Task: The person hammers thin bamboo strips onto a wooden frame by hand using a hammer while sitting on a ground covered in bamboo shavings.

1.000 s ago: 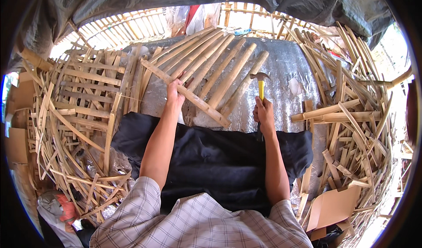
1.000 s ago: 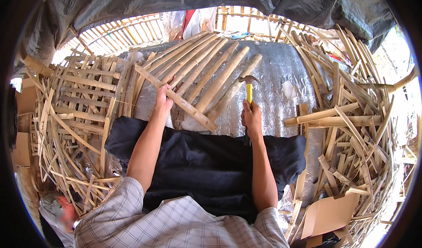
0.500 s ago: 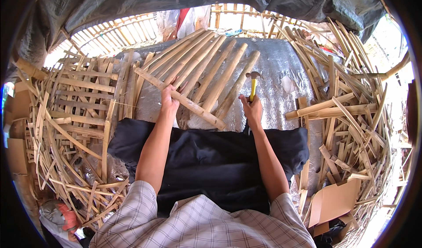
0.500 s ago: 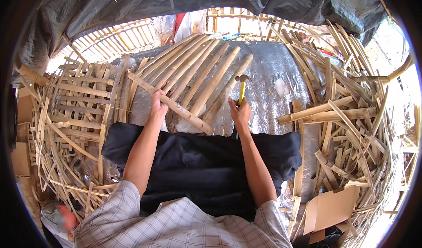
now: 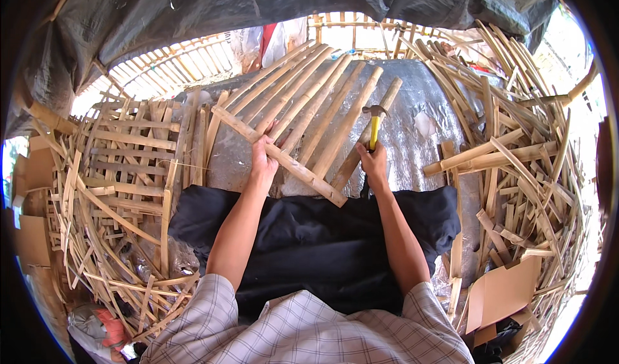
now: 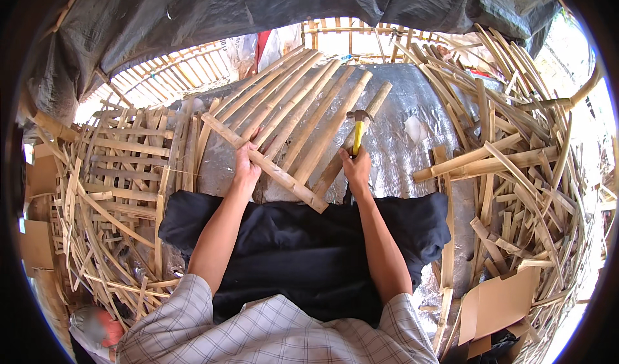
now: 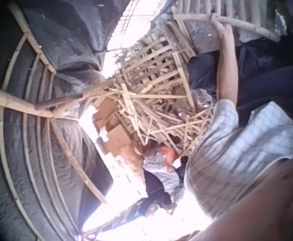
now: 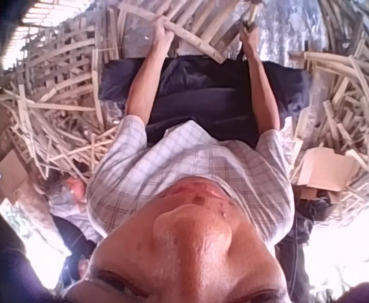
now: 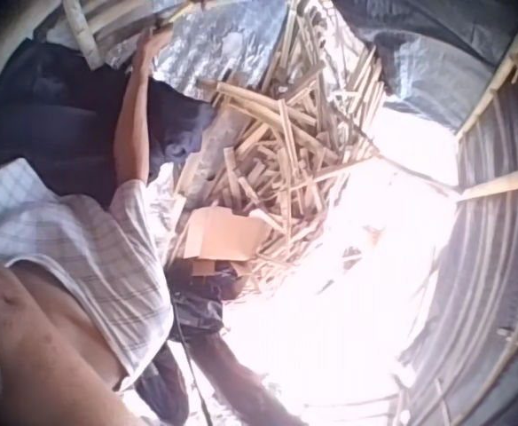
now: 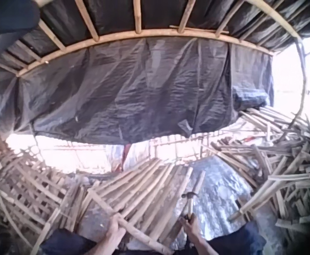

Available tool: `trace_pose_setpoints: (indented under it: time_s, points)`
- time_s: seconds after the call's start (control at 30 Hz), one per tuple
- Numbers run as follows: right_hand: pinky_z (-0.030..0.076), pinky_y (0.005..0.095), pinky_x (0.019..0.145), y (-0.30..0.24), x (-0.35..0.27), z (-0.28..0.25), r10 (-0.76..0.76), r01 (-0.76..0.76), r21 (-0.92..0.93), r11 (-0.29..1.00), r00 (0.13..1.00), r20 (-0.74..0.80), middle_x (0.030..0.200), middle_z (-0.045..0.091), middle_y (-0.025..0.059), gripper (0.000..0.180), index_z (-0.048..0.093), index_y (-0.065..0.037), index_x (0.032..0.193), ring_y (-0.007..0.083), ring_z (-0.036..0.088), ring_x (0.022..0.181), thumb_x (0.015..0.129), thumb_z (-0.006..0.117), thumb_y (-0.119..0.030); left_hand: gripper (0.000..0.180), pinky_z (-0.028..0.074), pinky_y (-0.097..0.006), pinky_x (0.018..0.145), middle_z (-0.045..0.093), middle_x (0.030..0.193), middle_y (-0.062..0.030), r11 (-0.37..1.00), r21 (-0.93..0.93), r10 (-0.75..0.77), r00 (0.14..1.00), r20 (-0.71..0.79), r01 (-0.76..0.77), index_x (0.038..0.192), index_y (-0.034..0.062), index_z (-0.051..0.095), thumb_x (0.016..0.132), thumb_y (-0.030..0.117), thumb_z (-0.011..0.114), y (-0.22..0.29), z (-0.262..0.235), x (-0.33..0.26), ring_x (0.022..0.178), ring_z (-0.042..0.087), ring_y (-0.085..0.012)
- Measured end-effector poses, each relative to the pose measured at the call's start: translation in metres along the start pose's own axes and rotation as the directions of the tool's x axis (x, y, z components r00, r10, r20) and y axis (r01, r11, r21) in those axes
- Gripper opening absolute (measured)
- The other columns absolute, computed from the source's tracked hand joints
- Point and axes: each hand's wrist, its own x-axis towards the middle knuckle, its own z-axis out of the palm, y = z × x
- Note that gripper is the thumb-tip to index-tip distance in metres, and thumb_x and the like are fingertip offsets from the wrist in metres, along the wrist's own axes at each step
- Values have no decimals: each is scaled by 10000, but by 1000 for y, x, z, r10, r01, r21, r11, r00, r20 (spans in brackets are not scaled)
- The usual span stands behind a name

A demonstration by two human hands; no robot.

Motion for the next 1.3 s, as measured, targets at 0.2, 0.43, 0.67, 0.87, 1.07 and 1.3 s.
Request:
trace_pose_setpoints:
  time_s: [0.2,0.43,0.67,0.87,1.07,1.3]
  points:
    - [401,341,527,-16,13,-23,25,-26,-119,993,1000,-12,662,528,31,316,546,-15,834,126,489,563,868,783,-222,557,482,-465,1098,602,1361,-128,998,-63,-25,997,-75,21,1353,-1,559,798,1,516,-24,4,-26,1255,570,-279]
    - [323,308,462,-36,53,-77,141,-87,-219,972,960,242,676,493,-23,250,576,-32,876,82,430,559,908,757,-201,461,529,-490,999,600,1244,-19,994,95,68,996,-63,-61,1355,115,543,919,104,694,-32,61,-98,1147,584,-171]
    - [285,292,431,-43,113,-116,242,-123,-289,949,874,422,691,468,-29,206,573,-35,966,86,383,510,947,713,-186,480,520,-526,998,562,1245,-74,911,341,-239,971,-19,231,1348,92,465,930,143,695,-33,69,-128,1158,569,-230]
    - [272,272,421,-28,112,-124,297,-200,-257,946,851,432,680,450,-31,204,542,-61,948,73,359,494,945,716,-167,288,540,-301,675,577,964,-54,767,573,-302,950,-75,289,1192,51,510,960,145,654,-29,57,-137,766,612,-137]
    - [296,285,436,-11,120,-122,259,-62,-420,906,864,431,672,449,-18,226,552,-53,955,82,379,507,929,737,-181,234,428,-278,579,510,701,17,277,929,-341,929,-143,245,1005,47,589,948,251,688,-8,62,-137,601,532,-126]
    - [361,330,484,6,128,-124,100,143,-502,853,899,426,685,519,28,260,593,-28,932,114,436,544,895,762,-223,393,440,-367,603,602,637,-101,-303,945,-418,908,-16,-123,756,-3,640,953,336,665,26,79,-128,617,558,-174]
